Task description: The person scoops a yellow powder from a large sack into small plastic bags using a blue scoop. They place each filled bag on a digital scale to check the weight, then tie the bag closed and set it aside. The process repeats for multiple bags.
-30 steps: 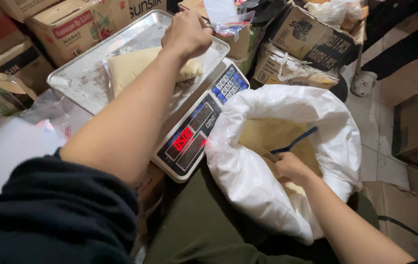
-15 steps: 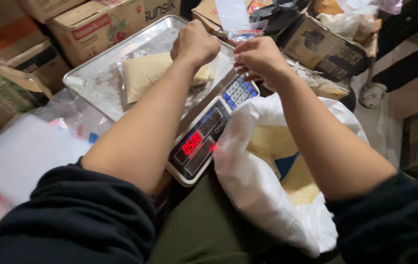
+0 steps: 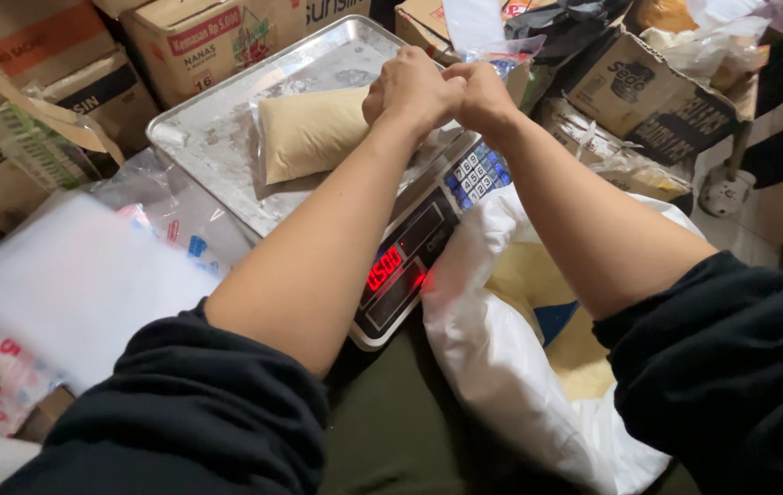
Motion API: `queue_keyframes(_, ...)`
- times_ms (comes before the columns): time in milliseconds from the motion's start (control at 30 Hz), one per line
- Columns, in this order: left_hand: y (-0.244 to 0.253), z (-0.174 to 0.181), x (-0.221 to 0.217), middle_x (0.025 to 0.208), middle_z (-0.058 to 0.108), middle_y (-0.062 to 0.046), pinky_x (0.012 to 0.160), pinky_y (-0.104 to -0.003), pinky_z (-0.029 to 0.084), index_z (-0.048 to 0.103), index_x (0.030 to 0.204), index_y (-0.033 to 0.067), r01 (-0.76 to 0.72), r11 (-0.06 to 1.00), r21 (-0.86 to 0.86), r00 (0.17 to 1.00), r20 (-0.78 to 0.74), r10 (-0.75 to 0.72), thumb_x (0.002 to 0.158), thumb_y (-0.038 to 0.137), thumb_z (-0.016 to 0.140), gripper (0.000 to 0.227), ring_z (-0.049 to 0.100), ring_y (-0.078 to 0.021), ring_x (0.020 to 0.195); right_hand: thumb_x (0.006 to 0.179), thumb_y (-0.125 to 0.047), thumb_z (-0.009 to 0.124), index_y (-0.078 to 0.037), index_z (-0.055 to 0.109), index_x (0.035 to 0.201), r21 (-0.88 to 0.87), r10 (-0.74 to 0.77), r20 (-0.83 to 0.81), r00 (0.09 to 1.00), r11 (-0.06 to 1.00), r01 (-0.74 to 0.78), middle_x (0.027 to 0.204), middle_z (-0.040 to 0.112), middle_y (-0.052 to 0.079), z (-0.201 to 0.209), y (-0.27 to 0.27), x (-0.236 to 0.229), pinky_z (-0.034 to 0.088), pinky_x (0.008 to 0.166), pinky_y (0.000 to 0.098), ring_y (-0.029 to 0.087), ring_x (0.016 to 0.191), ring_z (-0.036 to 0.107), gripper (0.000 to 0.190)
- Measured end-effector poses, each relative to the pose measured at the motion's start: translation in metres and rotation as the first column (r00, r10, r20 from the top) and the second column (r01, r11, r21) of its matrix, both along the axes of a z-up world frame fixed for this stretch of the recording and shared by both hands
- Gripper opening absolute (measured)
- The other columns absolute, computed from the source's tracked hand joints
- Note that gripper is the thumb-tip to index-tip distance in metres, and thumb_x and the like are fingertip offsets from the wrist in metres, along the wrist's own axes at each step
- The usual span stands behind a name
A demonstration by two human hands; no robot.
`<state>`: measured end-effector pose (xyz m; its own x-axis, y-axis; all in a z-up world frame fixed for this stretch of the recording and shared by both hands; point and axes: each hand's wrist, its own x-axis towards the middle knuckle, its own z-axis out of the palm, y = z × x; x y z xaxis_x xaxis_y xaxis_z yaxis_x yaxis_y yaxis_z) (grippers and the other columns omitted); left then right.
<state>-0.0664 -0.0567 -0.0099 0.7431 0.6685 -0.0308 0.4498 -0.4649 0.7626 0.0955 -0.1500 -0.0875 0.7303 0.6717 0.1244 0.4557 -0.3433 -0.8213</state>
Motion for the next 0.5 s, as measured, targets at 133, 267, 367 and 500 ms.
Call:
queue_keyframes(133,0.000,-0.003,0.006,0.121,0.071,-0.015,0.096,-0.040,0.056,0.067,0.119,0.0061,-0.012,0.998,0.057,1.000,0.003,0.012,0.073,0.041,0.083,0.059,0.068,-0.0315,0.117,0.086,-0.009,0.079,0.004,0.076,0.103,-0.020,0.105,0.050,0.993,0.994,-0.104,0.093,0.074,0.006,-0.002,-0.001,-0.001,0.050,0.069,0.0280,0.009,0.083,0.062,0.022)
queue_keyframes(267,0.006,0.004,0.005,0.118,0.071,-0.014,0.092,-0.039,0.056,0.072,0.108,0.0096,-0.002,1.000,-0.007,1.000,-0.015,0.002,0.069,0.035,0.083,0.048,0.068,-0.0293,0.113,0.089,-0.014,0.073,0.000,0.075,0.104,-0.009,0.143,0.020,0.990,0.990,-0.143,0.093,0.075,0.006,0.004,0.002,-0.011,0.051,0.065,0.0270,0.010,0.079,0.065,0.020)
queue_keyframes(367,0.014,0.005,-0.001,0.106,0.078,-0.015,0.076,-0.036,0.061,0.073,0.104,0.0041,0.037,0.989,-0.145,0.998,0.062,-0.028,0.075,0.028,0.075,0.038,0.078,-0.0263,0.092,0.097,-0.021,0.062,-0.004,0.068,0.102,-0.100,-0.023,-0.104,0.994,0.995,0.012,0.089,0.073,0.006,0.015,0.007,-0.023,0.052,0.057,0.0314,0.016,0.071,0.068,0.018)
queue_keyframes(500,0.025,0.010,-0.002,0.091,0.075,-0.014,0.051,-0.035,0.062,0.068,0.098,-0.0006,-0.002,0.966,-0.260,0.979,0.197,0.055,0.075,0.018,0.075,0.031,0.076,-0.0211,0.067,0.099,-0.025,0.057,-0.007,0.055,0.106,-0.113,-0.126,-0.253,0.959,0.989,0.100,0.091,0.067,0.008,0.030,0.015,-0.037,0.061,0.058,0.0388,0.022,0.068,0.069,0.019)
